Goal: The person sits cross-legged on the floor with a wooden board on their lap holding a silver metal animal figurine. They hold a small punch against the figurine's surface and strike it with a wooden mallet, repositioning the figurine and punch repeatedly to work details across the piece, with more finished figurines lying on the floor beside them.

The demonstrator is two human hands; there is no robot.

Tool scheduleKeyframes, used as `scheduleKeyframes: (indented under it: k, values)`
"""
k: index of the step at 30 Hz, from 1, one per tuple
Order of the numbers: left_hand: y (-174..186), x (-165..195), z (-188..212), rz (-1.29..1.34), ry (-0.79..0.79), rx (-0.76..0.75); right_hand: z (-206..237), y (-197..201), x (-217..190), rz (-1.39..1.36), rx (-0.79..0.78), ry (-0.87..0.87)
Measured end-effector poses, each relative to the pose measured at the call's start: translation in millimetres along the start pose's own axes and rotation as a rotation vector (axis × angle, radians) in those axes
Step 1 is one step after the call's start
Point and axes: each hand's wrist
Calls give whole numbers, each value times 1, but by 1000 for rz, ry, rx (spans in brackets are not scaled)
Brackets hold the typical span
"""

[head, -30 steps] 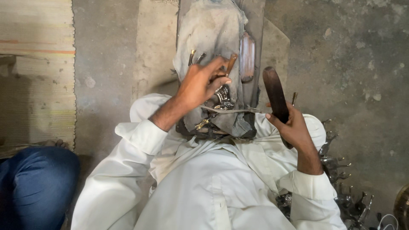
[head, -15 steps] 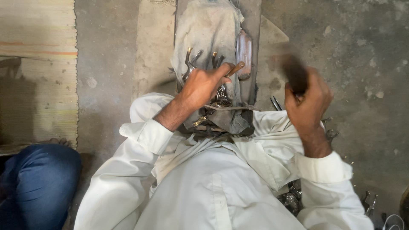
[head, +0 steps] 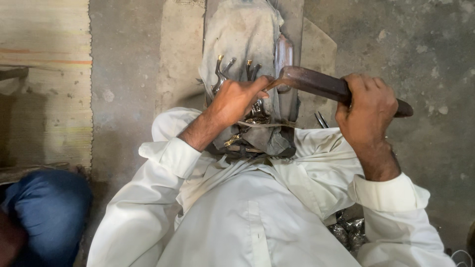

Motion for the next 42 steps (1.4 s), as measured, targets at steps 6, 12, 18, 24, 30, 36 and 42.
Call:
scheduleKeyframes:
  k: [6,12,18,24,30,36,42]
  values:
    - [0,-1,2,-4,21,-7,6,-4,2,-184,-20,-323]
    - [1,0,3,-31,6,-3,10,-3,5,-149,-4,-152]
    - [2,0,2,-33,8,-46,13,-5,3,-114,-7,-132]
    - [2,0,4,-30,-22,-23,12,0,-2,17,-16,-23]
    - [2,-1,5,-46,-16,-31,10,4,-9,-203,17,-265]
    - [4,-3,6,-23,-34,-59,12,6,-9,-205,5,-348]
    - [7,-2,6,-19,-61,-57,12,6,-9,-190,54,-198]
Point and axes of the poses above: each hand's wrist, its own z-axis away from the middle knuckle, its own y-axis out of the back of the hand, x = y × z
